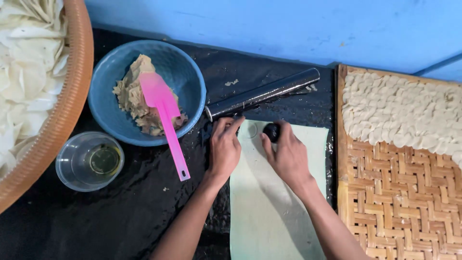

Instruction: The recorder is flattening dough with a rolling pin and using a round cutter to make circles.

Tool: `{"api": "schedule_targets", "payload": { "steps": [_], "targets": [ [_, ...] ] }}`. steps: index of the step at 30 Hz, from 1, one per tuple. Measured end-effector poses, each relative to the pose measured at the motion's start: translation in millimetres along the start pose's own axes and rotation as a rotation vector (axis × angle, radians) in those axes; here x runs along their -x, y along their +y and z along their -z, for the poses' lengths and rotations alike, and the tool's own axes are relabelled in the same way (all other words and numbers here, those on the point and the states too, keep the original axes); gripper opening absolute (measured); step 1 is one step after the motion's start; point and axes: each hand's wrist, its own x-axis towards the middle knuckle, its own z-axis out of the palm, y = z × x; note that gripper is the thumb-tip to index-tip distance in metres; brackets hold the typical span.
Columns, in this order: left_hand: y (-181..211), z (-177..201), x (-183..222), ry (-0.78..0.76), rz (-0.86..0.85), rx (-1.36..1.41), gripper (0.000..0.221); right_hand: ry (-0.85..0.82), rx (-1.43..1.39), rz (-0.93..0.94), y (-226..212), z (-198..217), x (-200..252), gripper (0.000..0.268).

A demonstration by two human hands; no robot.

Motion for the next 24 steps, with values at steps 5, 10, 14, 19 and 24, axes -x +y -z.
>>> {"api": "schedule_targets", "payload": {
  "steps": [5,10,14,19,24],
  "targets": [
    [-1,-1,0,0.001,-0.022,-0.007,0.046,-0.016,0.058,0.029,5,5,3,0.052],
    [0,-1,-1,0.015,-0.035,-0.006,0.047,-0.092,0.176,0.065,4,1,-7,0.051],
    [0,0,-1,0.006,-0.017,-0.029,0.04,-0.13,0.243,0.102,7,-9,-12,0.05],
    [1,-1,-2,-0.008,-0.003,-0.045,0.039,-0.155,0.323,0.098,9,-26,-20,0.046],
    [1,0,-2,-0.028,-0.004,-0.07,0.039,-0.127,0.521,0.033,14,-35,-20,0.045]
  ]
}}
